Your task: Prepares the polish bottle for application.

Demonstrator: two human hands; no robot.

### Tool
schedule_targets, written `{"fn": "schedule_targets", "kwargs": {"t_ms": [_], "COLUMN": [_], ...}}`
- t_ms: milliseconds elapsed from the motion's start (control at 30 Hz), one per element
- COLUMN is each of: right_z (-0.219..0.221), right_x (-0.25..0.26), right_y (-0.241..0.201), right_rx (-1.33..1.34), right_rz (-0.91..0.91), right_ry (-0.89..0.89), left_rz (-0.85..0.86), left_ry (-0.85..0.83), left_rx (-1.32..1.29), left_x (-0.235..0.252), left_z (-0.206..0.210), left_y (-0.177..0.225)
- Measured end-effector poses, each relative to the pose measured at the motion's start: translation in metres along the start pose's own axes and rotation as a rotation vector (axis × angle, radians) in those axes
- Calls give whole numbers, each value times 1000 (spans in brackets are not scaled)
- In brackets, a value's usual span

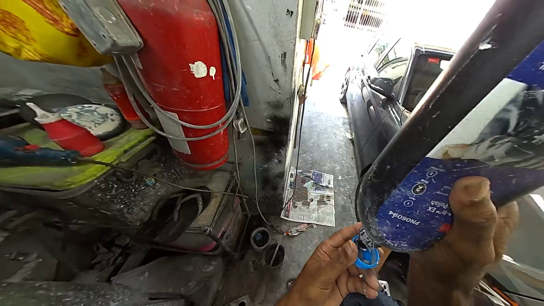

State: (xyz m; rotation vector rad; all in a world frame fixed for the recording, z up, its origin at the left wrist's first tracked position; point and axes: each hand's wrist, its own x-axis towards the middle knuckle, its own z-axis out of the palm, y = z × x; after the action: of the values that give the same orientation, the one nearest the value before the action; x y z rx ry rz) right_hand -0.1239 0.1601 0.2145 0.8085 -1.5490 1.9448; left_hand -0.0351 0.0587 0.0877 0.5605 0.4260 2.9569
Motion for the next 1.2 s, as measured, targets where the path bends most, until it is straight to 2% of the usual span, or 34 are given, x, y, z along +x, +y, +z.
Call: {"fn": "schedule_targets", "kwargs": {"t_ms": [233, 567, 767, 967, 1200], "right_z": [1, -10, -12, -12, -16], "right_x": [-8, 7, 2, 2, 8], "right_y": [-1, -19, -26, -32, -36], "right_rx": [51, -11, -128, -52, -68], "right_rz": [33, 134, 27, -97, -138], "right_ry": [-5, -73, -35, -21, -2], "left_rz": [-6, -18, -12, -17, -37], "left_ry": [96, 79, 60, -40, 17], "left_rx": [61, 51, 70, 55, 42], "left_x": [-1, -8, -12, -10, -13], "left_z": [7, -8, -10, -17, -26], "left_y": [8, 1, -5, -5, -7]}}
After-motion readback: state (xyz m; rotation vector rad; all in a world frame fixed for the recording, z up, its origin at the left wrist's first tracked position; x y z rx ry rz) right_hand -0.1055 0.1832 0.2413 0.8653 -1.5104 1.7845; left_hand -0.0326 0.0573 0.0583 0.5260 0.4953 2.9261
